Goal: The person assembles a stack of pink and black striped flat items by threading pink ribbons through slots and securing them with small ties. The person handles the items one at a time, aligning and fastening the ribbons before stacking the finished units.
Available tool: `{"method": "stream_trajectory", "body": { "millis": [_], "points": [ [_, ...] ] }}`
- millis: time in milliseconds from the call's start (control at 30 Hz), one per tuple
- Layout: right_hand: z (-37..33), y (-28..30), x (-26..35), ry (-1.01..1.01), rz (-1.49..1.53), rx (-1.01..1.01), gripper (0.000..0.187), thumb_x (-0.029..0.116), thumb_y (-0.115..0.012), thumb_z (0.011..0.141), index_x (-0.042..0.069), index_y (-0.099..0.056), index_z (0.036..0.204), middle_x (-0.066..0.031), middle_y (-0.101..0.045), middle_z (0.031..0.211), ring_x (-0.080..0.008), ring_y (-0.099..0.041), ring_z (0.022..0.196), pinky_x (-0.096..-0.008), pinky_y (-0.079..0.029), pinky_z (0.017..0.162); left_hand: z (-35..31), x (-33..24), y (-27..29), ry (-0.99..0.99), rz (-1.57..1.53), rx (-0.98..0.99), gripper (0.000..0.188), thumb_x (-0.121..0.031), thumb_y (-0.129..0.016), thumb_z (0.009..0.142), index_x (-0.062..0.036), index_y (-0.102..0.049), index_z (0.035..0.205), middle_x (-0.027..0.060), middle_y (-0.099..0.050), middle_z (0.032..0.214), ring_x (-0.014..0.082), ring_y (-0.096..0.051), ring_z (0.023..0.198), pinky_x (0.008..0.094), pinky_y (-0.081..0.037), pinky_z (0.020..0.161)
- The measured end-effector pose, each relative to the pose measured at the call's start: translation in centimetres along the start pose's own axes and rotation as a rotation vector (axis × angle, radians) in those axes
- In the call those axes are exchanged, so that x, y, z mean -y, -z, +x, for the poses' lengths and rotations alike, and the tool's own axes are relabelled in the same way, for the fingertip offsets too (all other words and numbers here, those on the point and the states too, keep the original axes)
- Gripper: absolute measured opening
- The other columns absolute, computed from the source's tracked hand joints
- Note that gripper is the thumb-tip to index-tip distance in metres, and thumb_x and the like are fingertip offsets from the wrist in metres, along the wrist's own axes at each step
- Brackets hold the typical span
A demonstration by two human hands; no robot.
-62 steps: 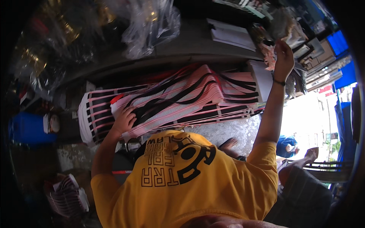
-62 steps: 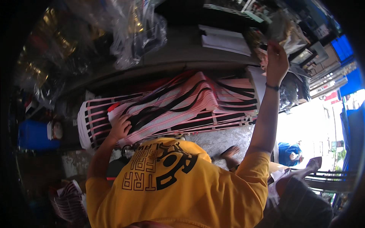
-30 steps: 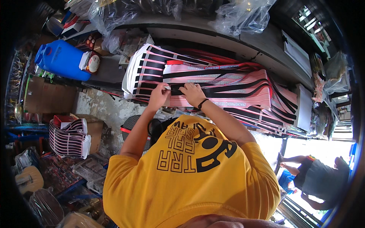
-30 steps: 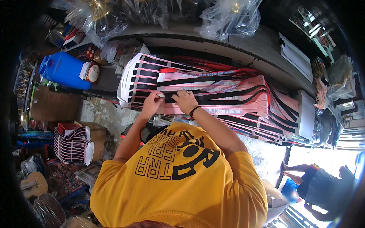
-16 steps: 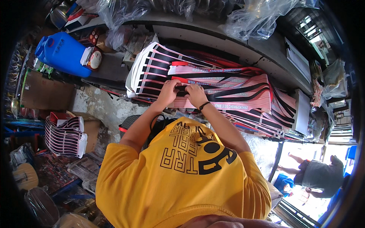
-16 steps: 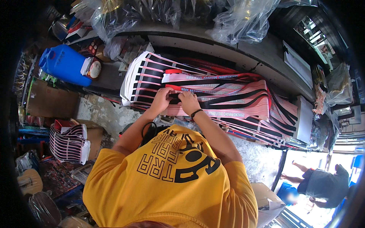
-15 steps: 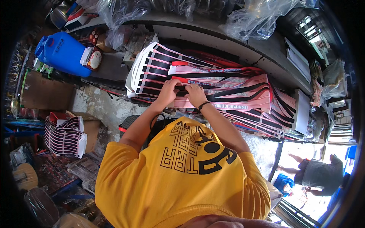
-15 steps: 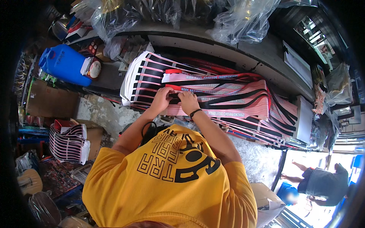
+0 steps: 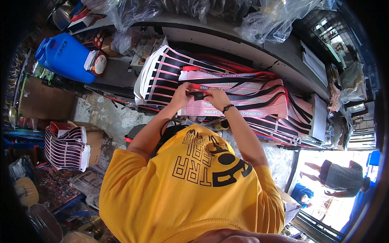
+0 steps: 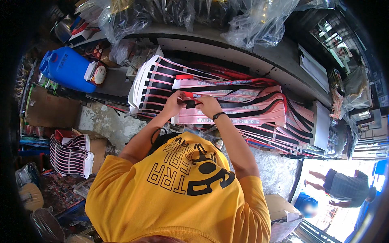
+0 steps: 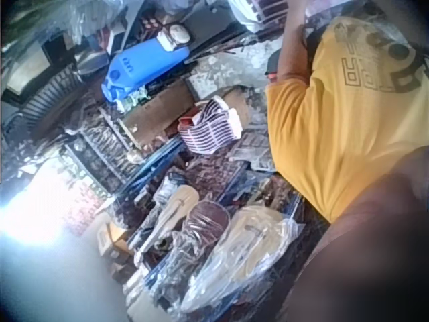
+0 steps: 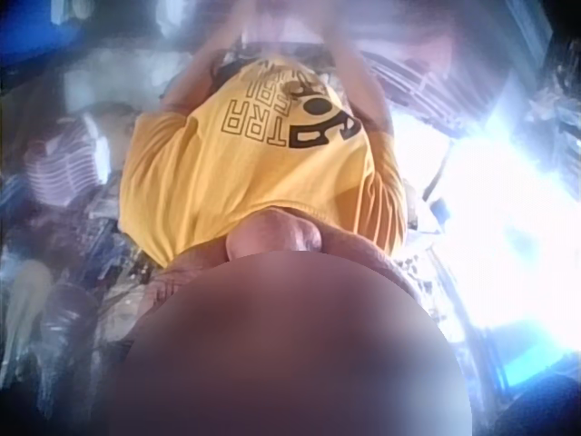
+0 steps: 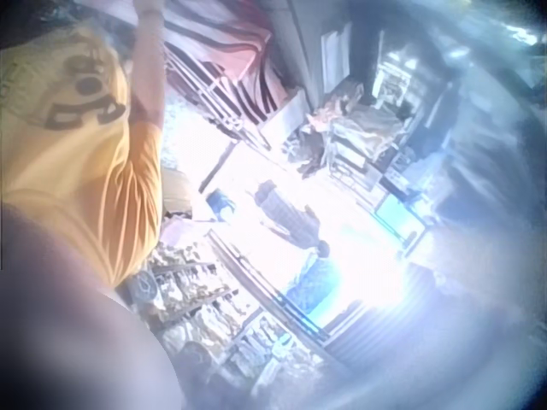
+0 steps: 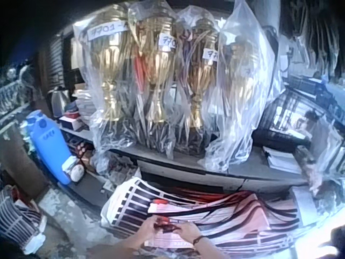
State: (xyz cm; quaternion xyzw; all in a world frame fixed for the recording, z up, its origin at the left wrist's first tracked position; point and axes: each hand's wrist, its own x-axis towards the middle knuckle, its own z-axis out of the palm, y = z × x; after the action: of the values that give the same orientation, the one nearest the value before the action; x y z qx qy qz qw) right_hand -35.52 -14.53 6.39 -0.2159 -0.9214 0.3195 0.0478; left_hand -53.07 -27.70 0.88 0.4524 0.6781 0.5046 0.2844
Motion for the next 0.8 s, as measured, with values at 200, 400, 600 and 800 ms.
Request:
{"method": "stream_trajectory", "body": {
  "millis": [200,400,600,800],
  "points": [
    [0.7,-0.7,0.2,0.025,0.054,-0.075,0.029,0.019,-0.072,0.079,0.005,-0.067,0.103,-0.0198,-0.067,0.093,-0.0385,-0.063,0.093,-0.0446,-0.049,0.083,-1.1,-0.5,0.2,0.308,-0.469,0.016,0.044,0.014,-0.065,0.078,-0.0015,-0.053,0.117,0.0059,-0.061,0.098,0.0152,-0.063,0.091,0.0285,-0.055,0.077],
    [1.1,-1.9,-0.3,0.025,0.049,-0.071,0.028,0.017,-0.071,0.080,0.004,-0.066,0.104,-0.0196,-0.067,0.096,-0.0387,-0.063,0.095,-0.0456,-0.049,0.083,-2.5,0.6,-0.6,0.337,-0.729,-0.040,0.038,0.007,-0.068,0.082,-0.0027,-0.054,0.116,0.0047,-0.060,0.097,0.0117,-0.061,0.089,0.0253,-0.053,0.075],
    [1.1,-2.0,-0.2,0.143,0.019,-0.222,0.022,0.022,-0.062,0.089,0.004,-0.068,0.101,-0.0186,-0.067,0.098,-0.0386,-0.063,0.094,-0.0454,-0.049,0.084,-2.6,0.9,-1.9,0.280,-0.477,-0.136,0.031,0.000,-0.073,0.082,-0.0041,-0.058,0.108,0.0036,-0.063,0.089,0.0099,-0.060,0.073,0.0222,-0.049,0.064],
    [0.2,5.9,-1.5,-0.254,1.165,0.088,0.050,0.051,-0.039,0.102,0.006,-0.061,0.108,-0.0045,-0.055,0.074,-0.0132,-0.051,0.064,-0.0273,-0.043,0.059,-3.0,-1.8,-0.6,0.354,-0.716,-0.092,0.028,0.001,-0.072,0.083,-0.0046,-0.058,0.106,0.0030,-0.061,0.086,0.0112,-0.061,0.071,0.0227,-0.051,0.064]
  ]
}}
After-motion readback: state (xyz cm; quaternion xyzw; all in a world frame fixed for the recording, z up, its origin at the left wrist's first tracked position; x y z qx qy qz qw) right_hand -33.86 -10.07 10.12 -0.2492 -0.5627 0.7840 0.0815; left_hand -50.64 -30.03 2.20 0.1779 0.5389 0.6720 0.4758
